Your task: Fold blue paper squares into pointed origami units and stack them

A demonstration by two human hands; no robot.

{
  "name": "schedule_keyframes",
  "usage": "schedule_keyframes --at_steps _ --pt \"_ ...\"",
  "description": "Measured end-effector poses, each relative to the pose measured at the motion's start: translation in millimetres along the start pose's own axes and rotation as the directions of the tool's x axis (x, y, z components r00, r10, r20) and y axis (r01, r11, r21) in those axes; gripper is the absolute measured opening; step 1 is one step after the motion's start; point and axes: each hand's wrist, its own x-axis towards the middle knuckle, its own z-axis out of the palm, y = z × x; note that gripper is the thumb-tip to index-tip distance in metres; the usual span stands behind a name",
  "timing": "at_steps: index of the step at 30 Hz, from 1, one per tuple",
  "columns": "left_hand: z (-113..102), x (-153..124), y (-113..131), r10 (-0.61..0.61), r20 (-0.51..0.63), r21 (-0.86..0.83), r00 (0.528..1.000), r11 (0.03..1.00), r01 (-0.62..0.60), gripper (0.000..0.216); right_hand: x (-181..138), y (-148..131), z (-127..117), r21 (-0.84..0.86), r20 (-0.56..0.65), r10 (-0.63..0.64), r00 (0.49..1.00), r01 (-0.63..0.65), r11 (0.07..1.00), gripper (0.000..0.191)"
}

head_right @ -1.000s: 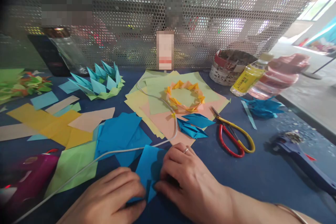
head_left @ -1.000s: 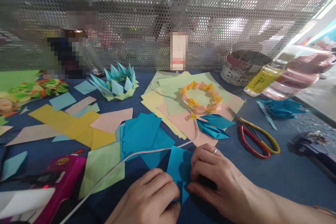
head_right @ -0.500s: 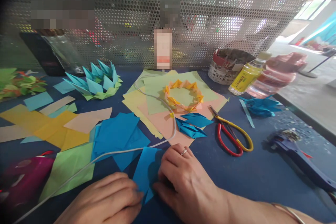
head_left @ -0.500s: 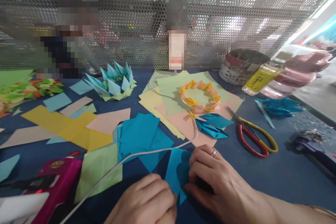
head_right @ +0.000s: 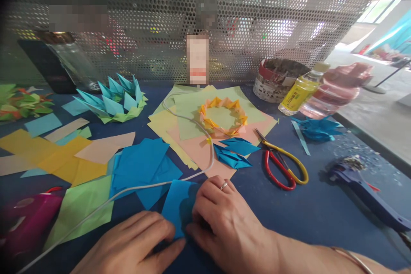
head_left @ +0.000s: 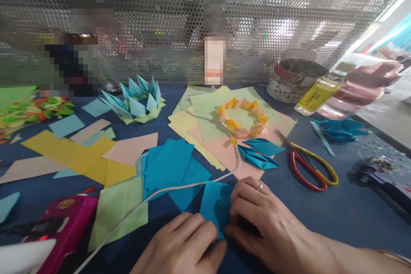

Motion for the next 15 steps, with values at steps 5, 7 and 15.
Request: schedule_keyframes --at_steps 5,7,15 --pt "2 0 0 -0.006 0.024 0.008 1.0 1.0 0.006 0.036 -1 -1 0 0.009 -0.001 0.021 1.0 -0.021 1.0 0.023" --pt "4 -2 0 -0.008 0.023 0.021 1.0 1.0 0.008 0.036 -1 -1 0 0.016 -0.006 0.026 1.0 -0.026 1.0 0.024" --pt "12 -2 1 -0.028 0.009 -0.042 1.0 0.999 0.029 0.036 0 -1 0 0.047 -0.012 0.062 0.998 -0.061 0.997 0.027"
